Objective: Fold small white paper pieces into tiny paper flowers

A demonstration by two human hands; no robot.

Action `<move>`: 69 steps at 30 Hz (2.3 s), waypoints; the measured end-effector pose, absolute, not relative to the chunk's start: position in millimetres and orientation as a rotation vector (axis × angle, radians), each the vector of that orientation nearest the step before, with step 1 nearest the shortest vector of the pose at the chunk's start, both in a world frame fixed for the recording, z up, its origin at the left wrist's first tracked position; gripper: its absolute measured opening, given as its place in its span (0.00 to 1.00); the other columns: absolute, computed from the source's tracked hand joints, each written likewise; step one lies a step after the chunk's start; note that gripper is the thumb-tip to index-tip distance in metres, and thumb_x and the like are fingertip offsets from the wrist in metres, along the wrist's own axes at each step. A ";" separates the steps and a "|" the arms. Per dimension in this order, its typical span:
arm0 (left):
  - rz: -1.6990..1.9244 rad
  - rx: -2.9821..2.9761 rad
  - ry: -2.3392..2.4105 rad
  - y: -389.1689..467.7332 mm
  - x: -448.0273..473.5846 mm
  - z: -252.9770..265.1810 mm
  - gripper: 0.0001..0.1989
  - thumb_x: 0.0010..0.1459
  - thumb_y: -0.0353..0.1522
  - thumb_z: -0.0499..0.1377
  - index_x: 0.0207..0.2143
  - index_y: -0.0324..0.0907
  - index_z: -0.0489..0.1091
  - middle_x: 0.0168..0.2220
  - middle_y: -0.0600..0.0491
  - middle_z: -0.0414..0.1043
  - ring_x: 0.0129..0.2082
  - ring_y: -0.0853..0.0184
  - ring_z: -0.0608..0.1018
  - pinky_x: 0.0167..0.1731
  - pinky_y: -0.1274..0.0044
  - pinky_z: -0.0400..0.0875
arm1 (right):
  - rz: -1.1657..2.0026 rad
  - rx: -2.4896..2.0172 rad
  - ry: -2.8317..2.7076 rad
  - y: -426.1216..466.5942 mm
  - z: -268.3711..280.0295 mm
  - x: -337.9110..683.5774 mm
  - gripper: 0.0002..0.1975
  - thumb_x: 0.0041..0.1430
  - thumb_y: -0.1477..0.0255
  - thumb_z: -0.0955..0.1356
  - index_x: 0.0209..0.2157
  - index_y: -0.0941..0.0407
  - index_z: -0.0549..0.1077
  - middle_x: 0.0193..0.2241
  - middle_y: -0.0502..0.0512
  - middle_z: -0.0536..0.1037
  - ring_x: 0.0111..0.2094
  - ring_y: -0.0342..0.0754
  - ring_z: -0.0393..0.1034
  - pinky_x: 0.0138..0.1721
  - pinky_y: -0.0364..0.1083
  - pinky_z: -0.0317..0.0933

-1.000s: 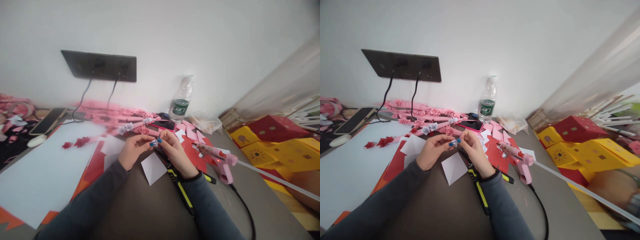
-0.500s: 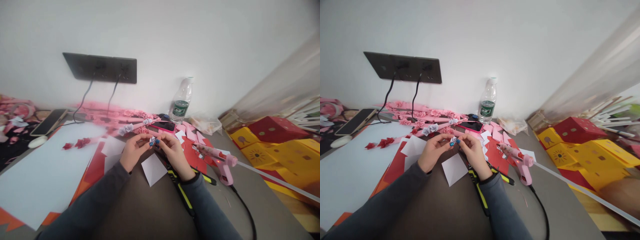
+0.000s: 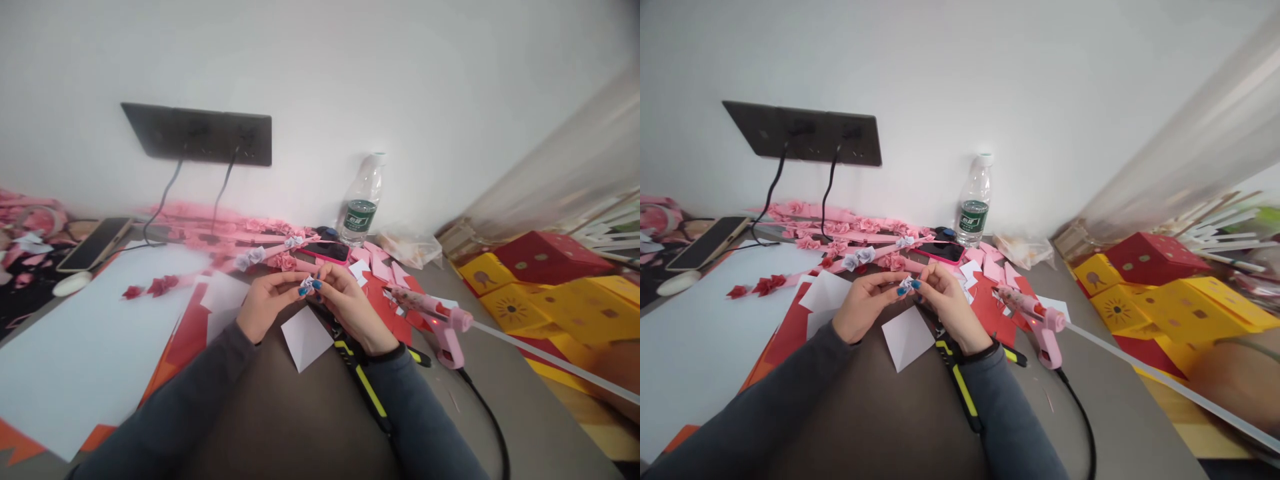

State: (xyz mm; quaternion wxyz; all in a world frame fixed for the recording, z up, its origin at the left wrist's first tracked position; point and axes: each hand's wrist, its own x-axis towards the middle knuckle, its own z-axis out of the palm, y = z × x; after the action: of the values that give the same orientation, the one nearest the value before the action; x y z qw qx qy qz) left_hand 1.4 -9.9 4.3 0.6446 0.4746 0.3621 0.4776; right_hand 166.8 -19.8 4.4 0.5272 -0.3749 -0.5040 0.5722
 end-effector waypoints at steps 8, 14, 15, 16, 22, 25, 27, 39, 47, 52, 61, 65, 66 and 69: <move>1.180 1.034 0.854 -8.3 1.1 7.2 0.13 0.46 0.34 0.71 0.35 0.40 0.76 0.34 0.52 0.78 0.33 0.69 0.80 0.35 0.78 0.78 | 1.244 -0.894 -1.219 -20.0 3.3 162.4 0.13 0.56 0.60 0.72 0.35 0.53 0.71 0.32 0.50 0.73 0.30 0.44 0.68 0.31 0.43 0.64; 1.160 1.129 0.889 -8.0 -0.8 9.3 0.11 0.48 0.34 0.69 0.30 0.39 0.73 0.33 0.52 0.76 0.34 0.67 0.79 0.36 0.76 0.79 | 1.184 -0.959 -1.258 -19.4 0.3 162.9 0.12 0.55 0.61 0.73 0.33 0.54 0.72 0.30 0.50 0.75 0.31 0.46 0.72 0.32 0.45 0.66; 1.159 1.142 0.894 -7.9 -1.3 9.3 0.11 0.48 0.35 0.69 0.31 0.39 0.73 0.34 0.52 0.76 0.34 0.66 0.80 0.36 0.75 0.79 | 1.171 -0.972 -1.248 -19.6 -0.2 163.1 0.11 0.55 0.62 0.73 0.33 0.54 0.72 0.30 0.50 0.76 0.31 0.46 0.72 0.33 0.45 0.66; 1.160 1.155 0.896 -7.7 -1.8 8.9 0.11 0.49 0.36 0.68 0.31 0.39 0.74 0.34 0.51 0.76 0.35 0.66 0.80 0.36 0.74 0.80 | 1.167 -0.979 -1.238 -19.8 -0.7 163.4 0.11 0.55 0.62 0.73 0.33 0.54 0.73 0.31 0.51 0.77 0.32 0.46 0.72 0.34 0.46 0.67; 1.173 1.217 0.901 -4.8 -3.7 2.3 0.09 0.51 0.35 0.67 0.30 0.38 0.75 0.35 0.50 0.76 0.34 0.66 0.78 0.32 0.76 0.78 | 1.249 -0.937 -1.130 -18.8 -3.3 163.4 0.11 0.54 0.63 0.74 0.32 0.54 0.75 0.31 0.51 0.79 0.31 0.45 0.74 0.36 0.46 0.69; 1.168 1.309 0.905 -4.0 -4.6 0.3 0.07 0.53 0.34 0.65 0.30 0.38 0.75 0.38 0.49 0.75 0.33 0.68 0.77 0.29 0.79 0.76 | 1.320 -0.918 -1.071 -18.6 -3.2 163.1 0.11 0.52 0.63 0.75 0.31 0.55 0.76 0.29 0.50 0.79 0.30 0.44 0.74 0.36 0.45 0.70; 1.163 1.387 0.907 -3.9 -4.9 0.7 0.06 0.54 0.33 0.64 0.30 0.38 0.75 0.40 0.49 0.74 0.32 0.69 0.76 0.27 0.80 0.74 | 1.365 -0.907 -1.037 -18.6 -2.6 163.2 0.11 0.50 0.63 0.76 0.31 0.55 0.77 0.27 0.50 0.79 0.28 0.44 0.74 0.36 0.45 0.70; 1.216 1.316 0.868 -5.6 -4.6 7.5 0.09 0.52 0.30 0.65 0.33 0.41 0.67 0.27 0.57 0.74 0.26 0.71 0.77 0.32 0.79 0.73 | 1.474 -0.858 -1.006 -17.4 -1.0 165.4 0.12 0.49 0.63 0.77 0.30 0.56 0.79 0.26 0.49 0.80 0.26 0.40 0.73 0.33 0.41 0.70; 1.213 1.302 0.880 -4.9 -3.5 7.0 0.09 0.53 0.31 0.65 0.35 0.40 0.68 0.29 0.56 0.73 0.28 0.71 0.77 0.32 0.79 0.74 | 1.456 -0.849 -1.004 -19.1 -0.6 163.8 0.12 0.51 0.65 0.76 0.36 0.53 0.78 0.30 0.49 0.79 0.28 0.41 0.74 0.33 0.42 0.70; 1.197 1.224 0.885 -4.9 -3.6 7.4 0.11 0.54 0.36 0.65 0.35 0.40 0.70 0.30 0.55 0.72 0.28 0.71 0.76 0.28 0.79 0.75 | 1.410 -0.867 -1.045 -19.3 -1.4 162.2 0.11 0.53 0.63 0.75 0.35 0.54 0.76 0.30 0.49 0.78 0.29 0.43 0.74 0.34 0.44 0.71; 1.102 1.267 0.932 -4.4 -3.0 7.1 0.10 0.48 0.33 0.67 0.31 0.38 0.72 0.31 0.53 0.72 0.28 0.70 0.75 0.22 0.81 0.73 | 1.281 -0.903 -1.128 -19.1 -2.5 159.5 0.10 0.55 0.64 0.73 0.30 0.54 0.71 0.28 0.48 0.76 0.29 0.43 0.73 0.34 0.44 0.71; 1.144 1.286 0.961 -2.3 -4.6 7.8 0.08 0.51 0.34 0.65 0.33 0.38 0.74 0.29 0.53 0.75 0.25 0.71 0.76 0.25 0.79 0.76 | 1.250 -0.888 -1.200 -20.6 -0.4 157.2 0.11 0.55 0.64 0.73 0.38 0.52 0.71 0.30 0.48 0.75 0.29 0.45 0.75 0.34 0.46 0.72; 1.151 1.303 0.975 -2.0 -5.0 8.3 0.08 0.51 0.34 0.65 0.33 0.38 0.75 0.29 0.53 0.76 0.25 0.71 0.76 0.25 0.79 0.76 | 1.251 -0.898 -1.225 -21.0 0.3 156.8 0.12 0.55 0.64 0.73 0.39 0.52 0.72 0.30 0.49 0.76 0.30 0.45 0.75 0.35 0.47 0.72; 1.165 1.354 1.003 -2.1 -5.9 9.5 0.07 0.52 0.33 0.64 0.32 0.38 0.76 0.30 0.51 0.77 0.26 0.69 0.77 0.27 0.78 0.76 | 1.269 -0.935 -1.260 -21.9 2.0 156.2 0.09 0.56 0.63 0.72 0.36 0.53 0.74 0.33 0.52 0.78 0.31 0.47 0.76 0.36 0.49 0.73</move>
State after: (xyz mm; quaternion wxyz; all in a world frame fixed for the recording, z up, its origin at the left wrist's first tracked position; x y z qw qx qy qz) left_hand -5.9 -2.1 9.5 0.5197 0.5647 0.4185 0.4857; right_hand 156.2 -21.9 2.0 0.5327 -0.3921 -0.5286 0.5321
